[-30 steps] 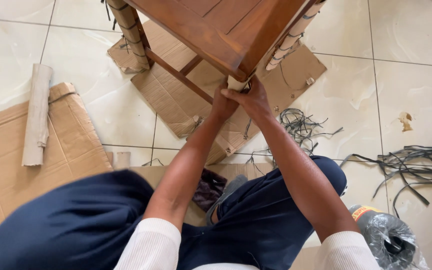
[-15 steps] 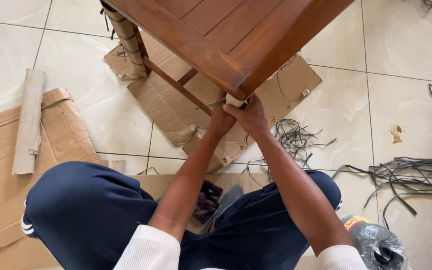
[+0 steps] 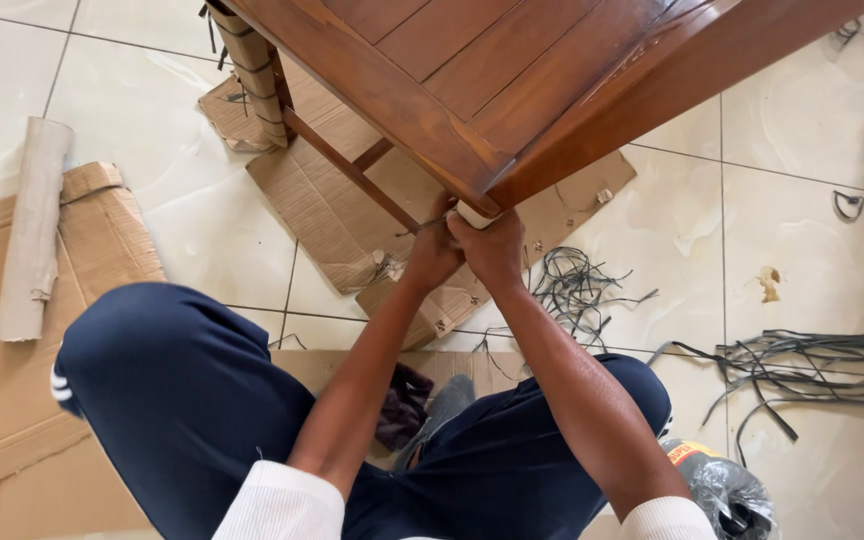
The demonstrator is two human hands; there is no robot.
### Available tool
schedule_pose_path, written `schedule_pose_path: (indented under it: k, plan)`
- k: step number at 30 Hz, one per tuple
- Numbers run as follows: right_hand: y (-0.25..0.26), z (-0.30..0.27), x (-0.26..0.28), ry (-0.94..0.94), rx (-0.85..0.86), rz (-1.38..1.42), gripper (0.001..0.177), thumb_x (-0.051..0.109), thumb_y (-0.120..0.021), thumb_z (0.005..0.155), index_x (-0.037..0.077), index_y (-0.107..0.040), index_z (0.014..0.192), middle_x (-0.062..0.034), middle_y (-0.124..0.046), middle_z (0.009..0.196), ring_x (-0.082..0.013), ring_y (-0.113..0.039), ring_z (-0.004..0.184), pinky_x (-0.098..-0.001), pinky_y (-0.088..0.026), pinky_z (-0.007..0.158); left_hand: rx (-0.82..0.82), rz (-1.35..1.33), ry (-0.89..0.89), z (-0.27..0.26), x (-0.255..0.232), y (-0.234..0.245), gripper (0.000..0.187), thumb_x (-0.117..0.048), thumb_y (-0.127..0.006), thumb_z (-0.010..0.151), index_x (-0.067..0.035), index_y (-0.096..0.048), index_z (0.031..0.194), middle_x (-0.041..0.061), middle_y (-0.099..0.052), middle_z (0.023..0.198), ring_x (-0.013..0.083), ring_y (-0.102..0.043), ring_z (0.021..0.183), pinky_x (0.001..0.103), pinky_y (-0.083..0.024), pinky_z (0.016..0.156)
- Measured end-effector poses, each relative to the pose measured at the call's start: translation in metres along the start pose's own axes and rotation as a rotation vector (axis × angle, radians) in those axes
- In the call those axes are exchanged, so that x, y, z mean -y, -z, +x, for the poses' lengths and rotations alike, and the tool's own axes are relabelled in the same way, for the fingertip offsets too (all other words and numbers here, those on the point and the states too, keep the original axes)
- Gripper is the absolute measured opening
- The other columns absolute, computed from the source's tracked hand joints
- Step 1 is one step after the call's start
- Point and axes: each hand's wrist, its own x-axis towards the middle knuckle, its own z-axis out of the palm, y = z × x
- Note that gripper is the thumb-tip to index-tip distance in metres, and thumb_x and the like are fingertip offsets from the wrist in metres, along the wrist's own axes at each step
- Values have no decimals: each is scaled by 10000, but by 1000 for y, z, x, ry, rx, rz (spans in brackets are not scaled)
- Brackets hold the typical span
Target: The person wraps furniture legs with cardboard and secures them with ties for protection.
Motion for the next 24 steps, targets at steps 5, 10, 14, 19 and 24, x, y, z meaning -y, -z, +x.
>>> schedule_pose_path:
  k: [5, 10, 14, 19, 24]
  plan:
    - [1, 0, 6, -51, 8, 37, 371, 195, -827, 774, 7, -708, 1069, -97, -780, 998, -165, -742, 912, -326, -584, 796, -103, -201, -94, -33, 4, 13, 857, 57, -602, 847, 9, -273, 1637, 142, -399, 1647, 254, -384, 1537, 390, -297, 1271]
    - [4, -2, 13, 9, 94, 105, 280, 123, -787, 840, -3, -728, 1083, -61, -779, 1009, -124, -732, 928, -302, -581, 823, -290, -257, 104, -27, -17, 4, 437, -202, -535, 1108, 12, -545, 1489, 135, -671, 1368, 200, -595, 1289, 340, -437, 1142]
    - [3, -3, 12, -37, 131, 123, 249, 113, -766, 869, 1, -757, 1091, -54, -793, 1012, -110, -737, 938, -297, -581, 833, -341, -155, 147, -17, -33, 9, 364, -230, -559, 1093, -5, -673, 1356, 109, -749, 1179, 144, -658, 1115, 286, -512, 1005]
    - [1, -3, 13, -24, 95, 138, 253, 137, -763, 864, 2, -728, 1075, -61, -771, 992, -117, -720, 910, -299, -577, 796, -468, 25, 169, -17, -56, 6, 256, -197, -690, 1002, 12, -764, 1130, 63, -783, 978, 91, -710, 911, 242, -557, 836]
    - [1, -2, 13, -79, 19, -10, 335, 204, -817, 810, 7, -710, 1059, -86, -782, 981, -167, -750, 918, -323, -581, 801, -423, 75, 257, -22, -77, 12, 219, -148, -716, 967, 22, -790, 1083, 53, -764, 904, 83, -663, 831, 248, -540, 770]
